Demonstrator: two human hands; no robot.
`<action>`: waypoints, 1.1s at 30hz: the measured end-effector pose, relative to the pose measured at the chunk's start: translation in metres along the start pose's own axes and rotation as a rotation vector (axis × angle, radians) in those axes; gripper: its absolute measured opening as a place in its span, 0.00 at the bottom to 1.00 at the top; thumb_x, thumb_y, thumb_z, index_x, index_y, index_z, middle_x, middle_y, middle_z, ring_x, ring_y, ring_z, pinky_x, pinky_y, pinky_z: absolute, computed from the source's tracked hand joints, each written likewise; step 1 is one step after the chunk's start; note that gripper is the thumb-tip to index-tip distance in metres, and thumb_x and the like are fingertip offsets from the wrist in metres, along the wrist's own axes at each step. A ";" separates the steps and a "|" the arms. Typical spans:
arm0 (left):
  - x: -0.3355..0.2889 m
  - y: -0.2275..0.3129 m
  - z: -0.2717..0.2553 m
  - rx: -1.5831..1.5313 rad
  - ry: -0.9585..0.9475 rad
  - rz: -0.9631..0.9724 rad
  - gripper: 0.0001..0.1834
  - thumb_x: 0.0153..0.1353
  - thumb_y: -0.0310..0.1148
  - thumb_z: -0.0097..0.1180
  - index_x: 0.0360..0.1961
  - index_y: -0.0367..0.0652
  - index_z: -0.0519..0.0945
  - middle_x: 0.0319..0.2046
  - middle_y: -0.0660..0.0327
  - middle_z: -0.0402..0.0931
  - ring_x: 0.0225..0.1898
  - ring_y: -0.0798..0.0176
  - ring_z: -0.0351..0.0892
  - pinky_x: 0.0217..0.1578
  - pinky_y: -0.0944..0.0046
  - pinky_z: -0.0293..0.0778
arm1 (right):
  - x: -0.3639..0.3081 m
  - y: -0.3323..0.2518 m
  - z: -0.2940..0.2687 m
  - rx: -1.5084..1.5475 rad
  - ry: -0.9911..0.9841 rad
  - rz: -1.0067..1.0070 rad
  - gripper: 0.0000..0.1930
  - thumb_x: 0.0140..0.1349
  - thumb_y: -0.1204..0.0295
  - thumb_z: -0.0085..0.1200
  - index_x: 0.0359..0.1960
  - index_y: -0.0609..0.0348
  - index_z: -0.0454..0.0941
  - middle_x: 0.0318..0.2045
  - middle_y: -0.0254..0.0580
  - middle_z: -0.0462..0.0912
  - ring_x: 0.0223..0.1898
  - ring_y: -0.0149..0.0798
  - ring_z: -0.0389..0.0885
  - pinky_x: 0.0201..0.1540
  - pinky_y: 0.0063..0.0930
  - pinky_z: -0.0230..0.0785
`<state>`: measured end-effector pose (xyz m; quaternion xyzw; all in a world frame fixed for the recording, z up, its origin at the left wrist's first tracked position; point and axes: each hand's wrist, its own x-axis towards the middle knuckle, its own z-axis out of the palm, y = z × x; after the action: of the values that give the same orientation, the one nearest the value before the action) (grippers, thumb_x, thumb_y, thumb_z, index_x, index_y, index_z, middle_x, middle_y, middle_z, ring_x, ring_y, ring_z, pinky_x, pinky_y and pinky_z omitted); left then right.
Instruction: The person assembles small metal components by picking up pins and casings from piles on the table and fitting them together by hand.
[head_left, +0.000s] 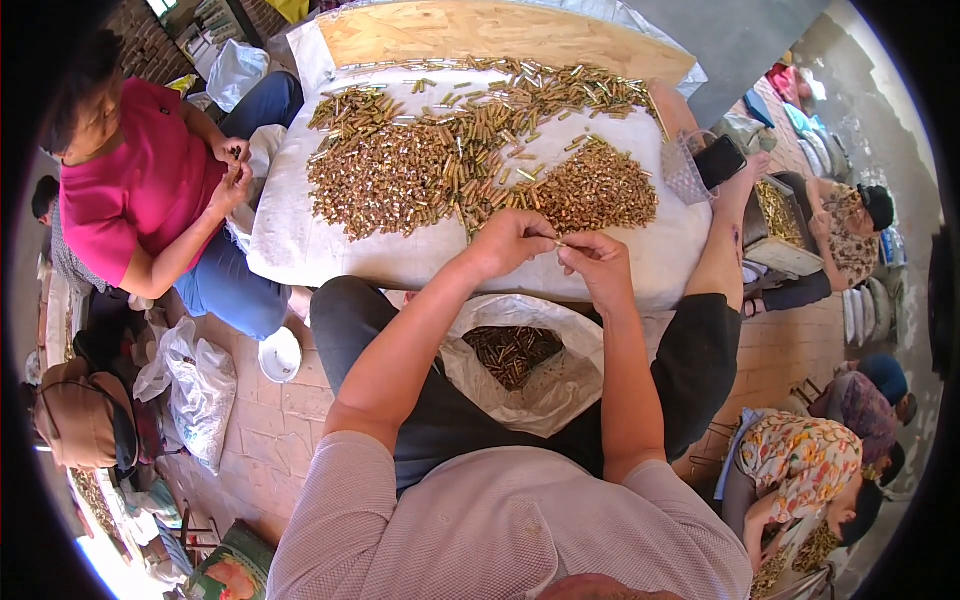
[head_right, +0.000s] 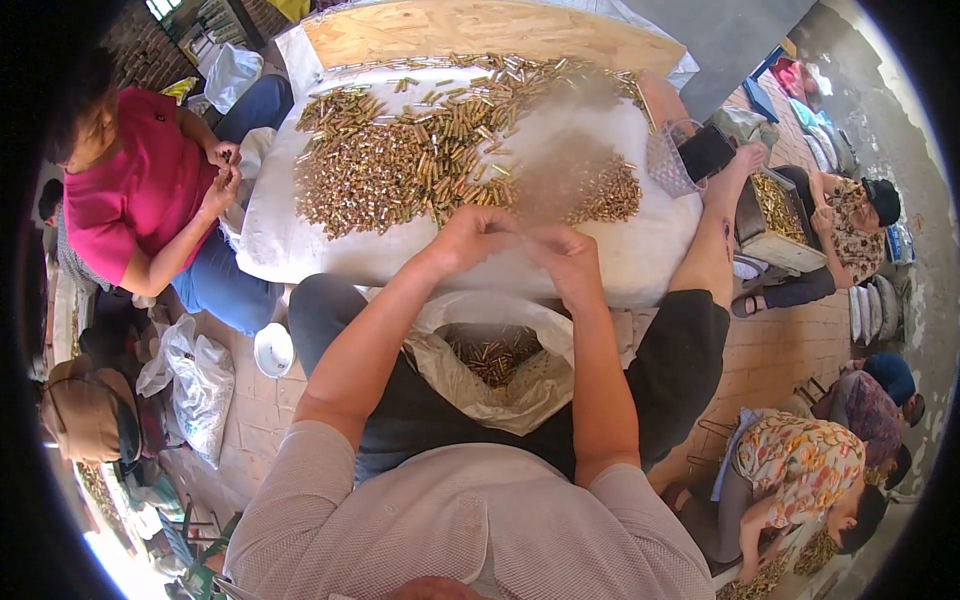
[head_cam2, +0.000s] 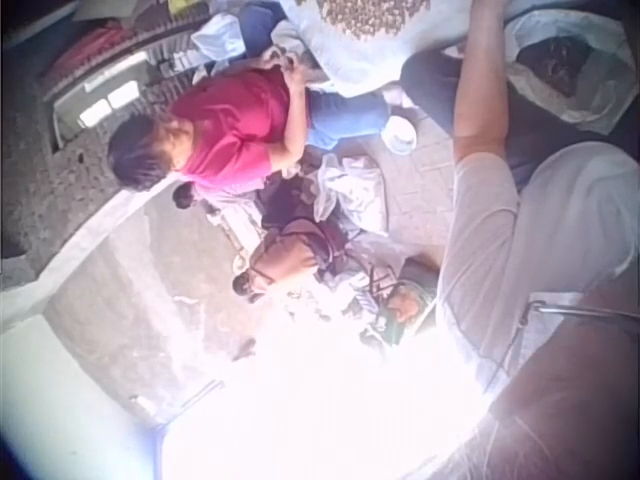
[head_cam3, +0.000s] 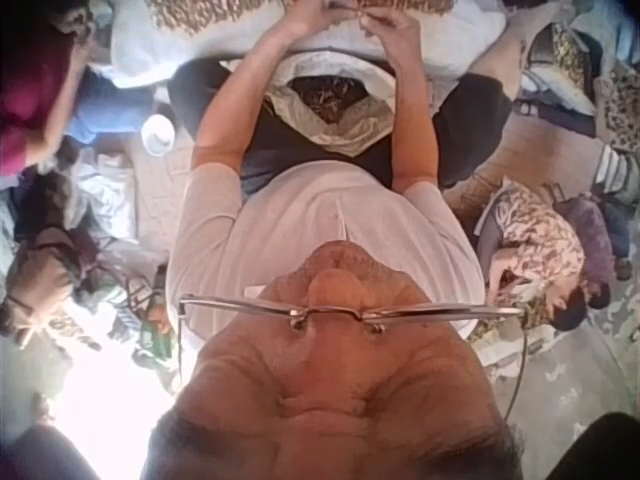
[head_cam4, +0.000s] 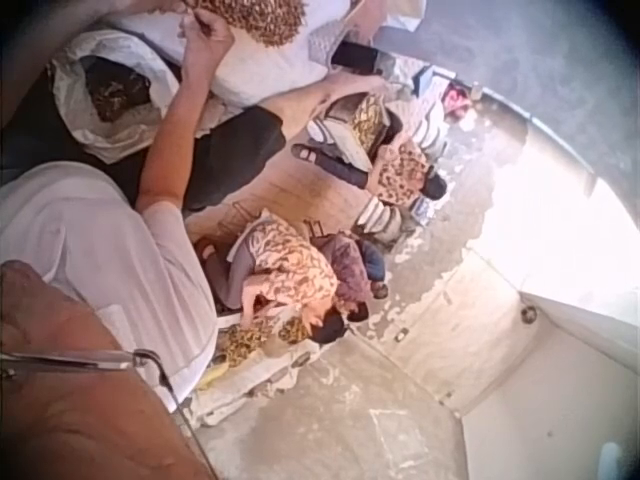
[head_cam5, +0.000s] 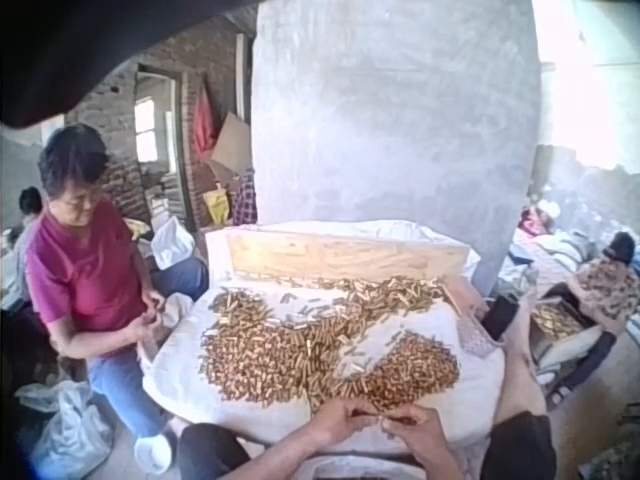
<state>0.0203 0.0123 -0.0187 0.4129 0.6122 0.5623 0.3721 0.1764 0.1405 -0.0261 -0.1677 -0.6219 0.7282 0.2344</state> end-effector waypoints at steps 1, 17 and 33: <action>0.000 0.000 0.000 0.017 0.004 0.000 0.04 0.59 0.24 0.63 0.35 0.36 0.83 0.30 0.60 0.83 0.32 0.70 0.78 0.37 0.67 0.75 | 0.000 0.002 -0.001 -0.004 -0.001 -0.002 0.07 0.57 0.80 0.64 0.38 0.64 0.83 0.29 0.38 0.84 0.28 0.28 0.80 0.31 0.23 0.75; -0.004 0.017 0.006 -0.193 -0.058 -0.029 0.03 0.61 0.23 0.62 0.35 0.35 0.84 0.24 0.63 0.79 0.23 0.73 0.75 0.22 0.70 0.74 | -0.002 0.023 -0.015 0.499 -0.059 0.200 0.06 0.61 0.75 0.63 0.39 0.60 0.83 0.31 0.35 0.84 0.29 0.28 0.80 0.30 0.24 0.71; -0.007 0.017 0.018 -0.176 0.036 -0.047 0.02 0.61 0.23 0.62 0.35 0.36 0.84 0.25 0.64 0.80 0.22 0.74 0.74 0.20 0.71 0.73 | -0.005 0.012 -0.005 0.385 0.021 0.128 0.02 0.62 0.75 0.61 0.33 0.59 0.81 0.26 0.34 0.81 0.26 0.28 0.77 0.28 0.24 0.69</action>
<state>0.0414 0.0128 -0.0037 0.3537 0.5766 0.6124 0.4091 0.1817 0.1399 -0.0392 -0.1665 -0.4569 0.8452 0.2216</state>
